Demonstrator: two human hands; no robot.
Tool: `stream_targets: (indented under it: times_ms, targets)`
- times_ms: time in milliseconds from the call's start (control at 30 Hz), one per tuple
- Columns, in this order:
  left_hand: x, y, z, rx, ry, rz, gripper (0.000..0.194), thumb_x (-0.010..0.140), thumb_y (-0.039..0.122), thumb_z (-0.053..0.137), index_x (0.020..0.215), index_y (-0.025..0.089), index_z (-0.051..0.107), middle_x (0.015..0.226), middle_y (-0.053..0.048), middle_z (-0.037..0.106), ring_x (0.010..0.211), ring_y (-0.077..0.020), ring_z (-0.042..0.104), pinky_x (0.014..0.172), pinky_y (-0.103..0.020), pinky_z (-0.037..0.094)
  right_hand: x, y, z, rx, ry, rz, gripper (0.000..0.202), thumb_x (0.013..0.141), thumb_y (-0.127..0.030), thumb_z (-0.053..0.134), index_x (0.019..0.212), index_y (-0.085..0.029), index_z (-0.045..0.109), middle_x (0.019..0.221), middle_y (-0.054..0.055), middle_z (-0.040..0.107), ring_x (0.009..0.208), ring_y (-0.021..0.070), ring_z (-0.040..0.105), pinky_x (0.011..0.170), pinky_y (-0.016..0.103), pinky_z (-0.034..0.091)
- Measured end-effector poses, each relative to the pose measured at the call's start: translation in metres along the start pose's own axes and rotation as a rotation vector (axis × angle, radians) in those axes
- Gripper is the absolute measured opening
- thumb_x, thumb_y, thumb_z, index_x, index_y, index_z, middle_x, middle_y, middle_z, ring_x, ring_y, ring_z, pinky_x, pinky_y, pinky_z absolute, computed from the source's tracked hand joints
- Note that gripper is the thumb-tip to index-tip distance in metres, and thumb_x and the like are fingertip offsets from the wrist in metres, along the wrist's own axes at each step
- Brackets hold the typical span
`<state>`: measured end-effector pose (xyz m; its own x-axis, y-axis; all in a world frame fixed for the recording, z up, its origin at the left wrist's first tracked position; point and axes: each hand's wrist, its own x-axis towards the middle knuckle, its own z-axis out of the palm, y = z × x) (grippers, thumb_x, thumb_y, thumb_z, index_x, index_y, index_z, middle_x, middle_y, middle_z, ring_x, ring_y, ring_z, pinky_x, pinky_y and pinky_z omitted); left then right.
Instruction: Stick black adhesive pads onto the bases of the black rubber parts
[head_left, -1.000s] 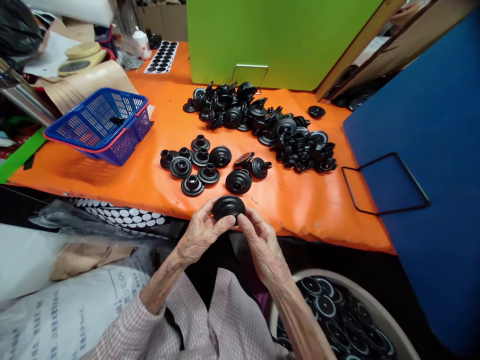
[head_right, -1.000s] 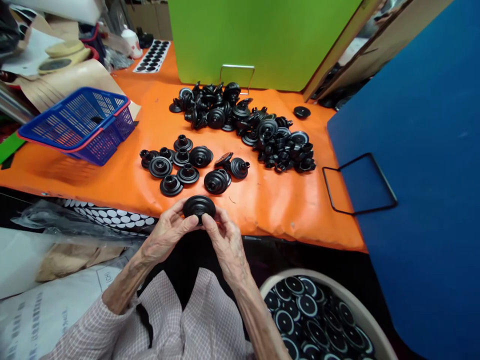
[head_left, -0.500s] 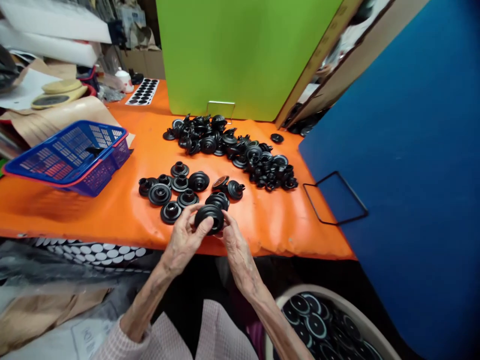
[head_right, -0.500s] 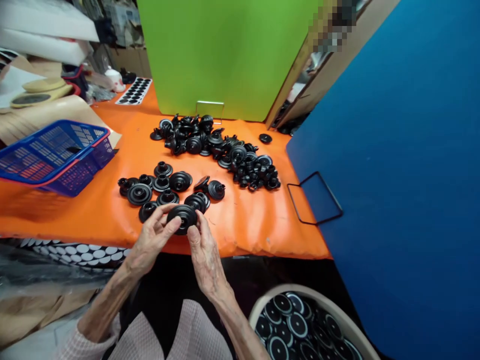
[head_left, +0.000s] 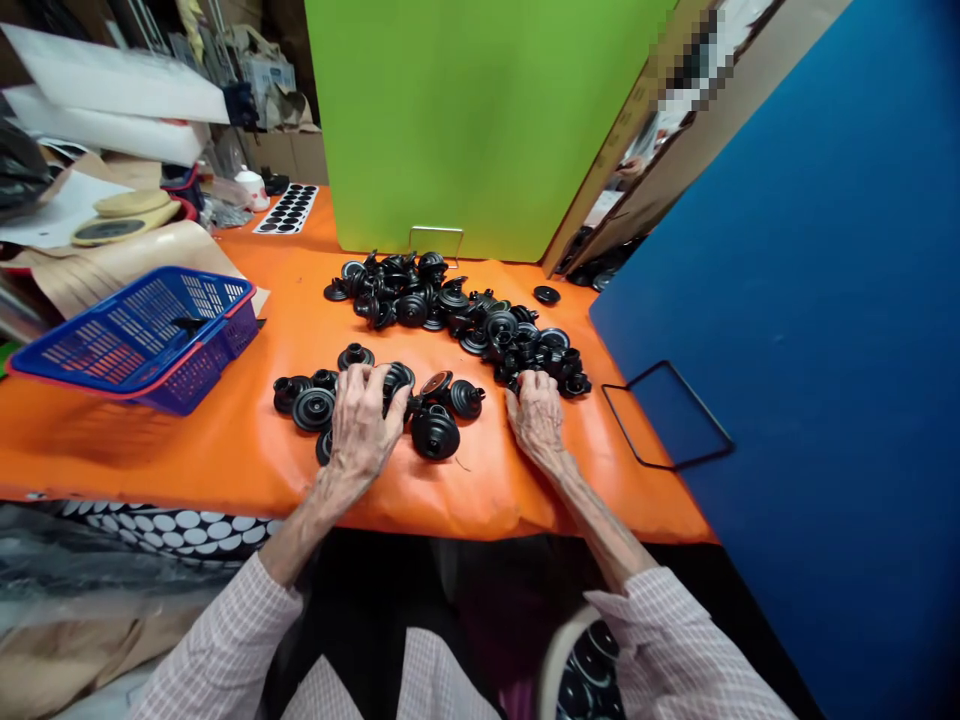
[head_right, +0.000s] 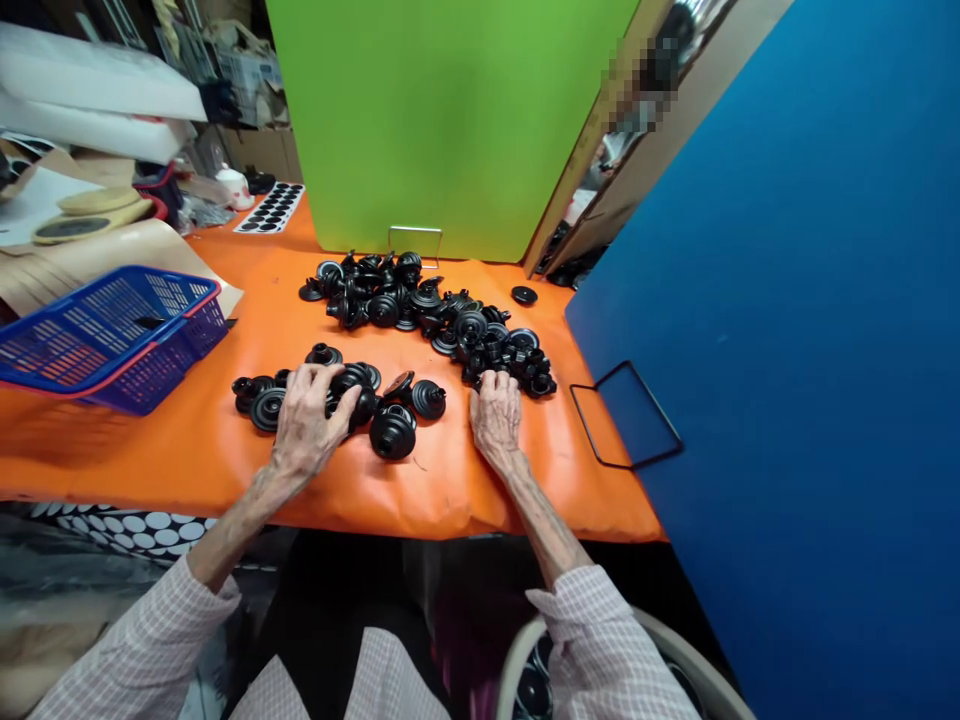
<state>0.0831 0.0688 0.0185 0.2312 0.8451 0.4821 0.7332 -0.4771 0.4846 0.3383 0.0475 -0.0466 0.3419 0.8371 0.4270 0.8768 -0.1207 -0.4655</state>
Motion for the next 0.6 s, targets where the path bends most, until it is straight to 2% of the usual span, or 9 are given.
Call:
stream_targets:
  times_ms: [67, 167, 267, 367, 400, 500, 600]
  targets:
    - [-0.017, 0.006, 0.0, -0.091, -0.006, 0.04, 0.022, 0.089, 0.026, 0.049, 0.103, 0.015, 0.062, 0.097, -0.012, 0.061, 0.096, -0.0258, 0.055, 0.089, -0.039, 0.045, -0.006, 0.001, -0.002, -0.005, -0.032, -0.043, 0.01, 0.082, -0.024, 0.044, 0.086, -0.018, 0.051, 0.091, 0.013, 0.054, 0.09, 0.028, 0.048, 0.086, 0.048, 0.041]
    - [-0.044, 0.018, 0.005, -0.229, -0.091, 0.058, 0.016, 0.088, 0.023, 0.048, 0.098, 0.019, 0.062, 0.089, -0.008, 0.061, 0.087, -0.0219, 0.057, 0.08, -0.035, 0.048, -0.016, -0.002, -0.01, 0.016, -0.075, -0.09, 0.01, 0.085, -0.027, 0.043, 0.085, -0.019, 0.05, 0.087, 0.011, 0.055, 0.085, 0.026, 0.05, 0.082, 0.044, 0.043]
    - [-0.062, 0.03, 0.012, -0.321, -0.187, 0.016, 0.018, 0.089, 0.022, 0.048, 0.101, 0.019, 0.061, 0.088, -0.007, 0.061, 0.08, -0.0194, 0.058, 0.074, -0.032, 0.049, -0.023, -0.01, -0.016, 0.08, -0.126, -0.117, 0.024, 0.088, -0.033, 0.043, 0.103, -0.016, 0.052, 0.083, 0.008, 0.058, 0.076, 0.0226, 0.055, 0.072, 0.038, 0.047]
    - [-0.067, 0.039, 0.015, -0.395, -0.259, -0.035, 0.019, 0.089, 0.023, 0.047, 0.103, 0.019, 0.06, 0.09, -0.008, 0.061, 0.078, -0.0187, 0.059, 0.072, -0.031, 0.049, -0.02, -0.024, -0.015, 0.246, -0.217, -0.082, 0.043, 0.089, -0.04, 0.046, 0.125, -0.017, 0.048, 0.081, 0.004, 0.063, 0.071, 0.0201, 0.06, 0.07, 0.035, 0.049]
    - [-0.067, 0.041, 0.015, -0.416, -0.271, -0.047, 0.019, 0.089, 0.023, 0.047, 0.102, 0.019, 0.06, 0.09, -0.009, 0.061, 0.078, -0.0189, 0.059, 0.072, -0.032, 0.049, -0.018, -0.027, -0.013, 0.299, -0.236, -0.059, 0.043, 0.088, -0.042, 0.047, 0.124, -0.018, 0.051, 0.083, 0.005, 0.065, 0.074, 0.0204, 0.061, 0.072, 0.035, 0.049]
    - [-0.062, 0.045, 0.011, -0.48, -0.256, -0.093, 0.018, 0.087, 0.022, 0.048, 0.097, 0.018, 0.062, 0.088, -0.009, 0.062, 0.078, -0.02, 0.06, 0.074, -0.034, 0.048, -0.007, -0.032, -0.007, 0.374, -0.231, 0.001, 0.033, 0.087, -0.043, 0.048, 0.103, -0.019, 0.063, 0.088, 0.008, 0.068, 0.08, 0.022, 0.064, 0.077, 0.038, 0.049]
    - [-0.057, 0.05, 0.004, -0.596, -0.226, -0.184, 0.013, 0.084, 0.024, 0.053, 0.089, 0.02, 0.064, 0.083, -0.007, 0.063, 0.075, -0.0195, 0.06, 0.073, -0.033, 0.048, -0.007, -0.034, -0.016, 0.43, -0.214, 0.046, 0.035, 0.09, -0.045, 0.043, 0.099, -0.017, 0.063, 0.08, 0.006, 0.068, 0.07, 0.0197, 0.064, 0.067, 0.034, 0.051]
